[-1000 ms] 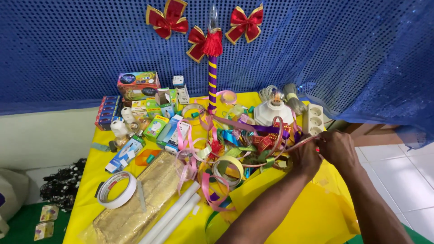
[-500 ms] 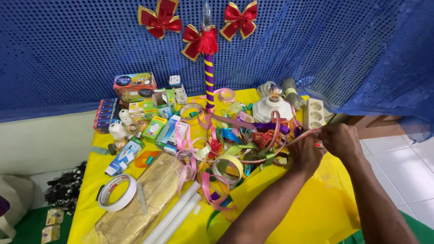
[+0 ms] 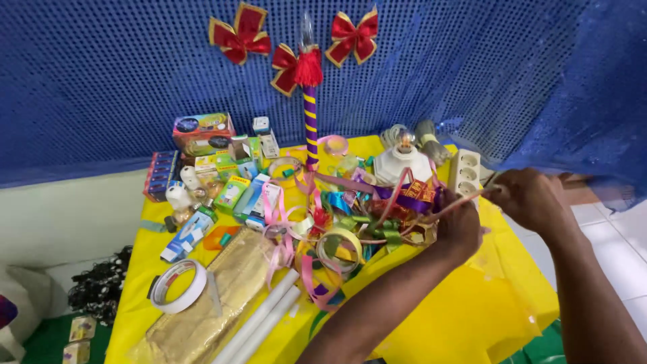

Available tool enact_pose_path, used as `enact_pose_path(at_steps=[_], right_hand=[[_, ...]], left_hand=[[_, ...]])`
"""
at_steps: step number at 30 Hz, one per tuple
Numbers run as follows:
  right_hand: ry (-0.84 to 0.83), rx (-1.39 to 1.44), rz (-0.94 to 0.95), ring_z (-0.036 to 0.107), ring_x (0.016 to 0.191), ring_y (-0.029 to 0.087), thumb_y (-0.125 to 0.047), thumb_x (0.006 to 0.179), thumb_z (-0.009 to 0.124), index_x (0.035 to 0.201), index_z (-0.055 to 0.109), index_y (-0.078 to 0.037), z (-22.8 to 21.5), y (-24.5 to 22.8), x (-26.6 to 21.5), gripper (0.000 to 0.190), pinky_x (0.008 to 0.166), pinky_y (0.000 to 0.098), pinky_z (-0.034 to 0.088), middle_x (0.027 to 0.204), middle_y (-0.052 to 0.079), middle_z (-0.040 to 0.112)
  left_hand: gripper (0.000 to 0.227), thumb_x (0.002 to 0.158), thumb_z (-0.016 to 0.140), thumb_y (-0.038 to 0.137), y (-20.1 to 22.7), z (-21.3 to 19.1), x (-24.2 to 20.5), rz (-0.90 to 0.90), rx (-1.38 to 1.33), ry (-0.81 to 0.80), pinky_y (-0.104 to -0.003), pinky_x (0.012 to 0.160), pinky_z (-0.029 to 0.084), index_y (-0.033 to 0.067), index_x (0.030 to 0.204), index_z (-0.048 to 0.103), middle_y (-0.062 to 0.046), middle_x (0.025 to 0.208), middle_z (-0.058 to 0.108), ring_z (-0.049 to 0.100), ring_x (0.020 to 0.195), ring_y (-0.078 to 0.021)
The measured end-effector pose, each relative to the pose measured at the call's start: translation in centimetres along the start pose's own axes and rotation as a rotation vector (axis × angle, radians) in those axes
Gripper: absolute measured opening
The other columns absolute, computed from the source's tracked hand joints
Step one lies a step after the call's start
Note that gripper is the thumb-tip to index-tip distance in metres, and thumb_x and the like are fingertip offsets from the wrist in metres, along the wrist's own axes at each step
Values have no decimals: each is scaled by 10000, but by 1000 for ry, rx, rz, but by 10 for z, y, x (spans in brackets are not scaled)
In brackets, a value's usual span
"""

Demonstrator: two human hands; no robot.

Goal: Decorating a small light bulb with ribbons and tape to create a handicraft ornament

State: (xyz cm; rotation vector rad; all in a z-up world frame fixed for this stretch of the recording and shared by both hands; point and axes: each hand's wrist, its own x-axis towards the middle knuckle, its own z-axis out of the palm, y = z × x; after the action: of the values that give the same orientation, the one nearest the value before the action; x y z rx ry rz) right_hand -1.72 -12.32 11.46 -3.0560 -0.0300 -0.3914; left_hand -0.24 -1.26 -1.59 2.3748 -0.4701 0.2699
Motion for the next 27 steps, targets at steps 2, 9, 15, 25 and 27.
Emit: enact_pose_path(at_steps=[2,9,15,25,27], right_hand=[[-12,63,-31,702,711,320,-414,856,718,900,737,-204,8,-3,-1,215,646,471,470,755,87,725],[-78,129,-111,758,860,296,-415,844,716,1142,777,-201,61,1,-22,372,742,456,550,975,68,788],[-84,138,-244,719,856,302,-238,790,667,1057,762,-205,76,0,-30,286,772,451,543,891,53,762],[-187,148,-156,775,810,217,-368,780,781,969,808,-241,95,1,-31,229,761,387,572,884,-11,821],[-226,176,-129,753,787,221,-402,812,767,1002,808,-239,99,0,-32,253,746,368,569,911,8,792]], left_hand=[[836,743,870,327,1,-13,-5,4,18,-177,-526,1075,394,-147,1353,551,-371,1403,505,480,1307,-494],[586,799,804,410,7,-116,-68,253,88,-546,-500,889,534,-44,1152,691,-263,1189,643,660,1059,-429],[538,781,667,483,-2,-200,-59,320,-161,-432,-478,897,524,49,1086,757,-155,1141,711,686,1056,-381],[171,783,766,363,-36,-274,-15,5,-389,-180,-347,668,550,212,815,692,-27,815,783,808,886,-199],[120,859,711,118,-67,-281,14,1,-365,111,-348,574,519,229,900,733,-10,878,783,711,749,-185]])
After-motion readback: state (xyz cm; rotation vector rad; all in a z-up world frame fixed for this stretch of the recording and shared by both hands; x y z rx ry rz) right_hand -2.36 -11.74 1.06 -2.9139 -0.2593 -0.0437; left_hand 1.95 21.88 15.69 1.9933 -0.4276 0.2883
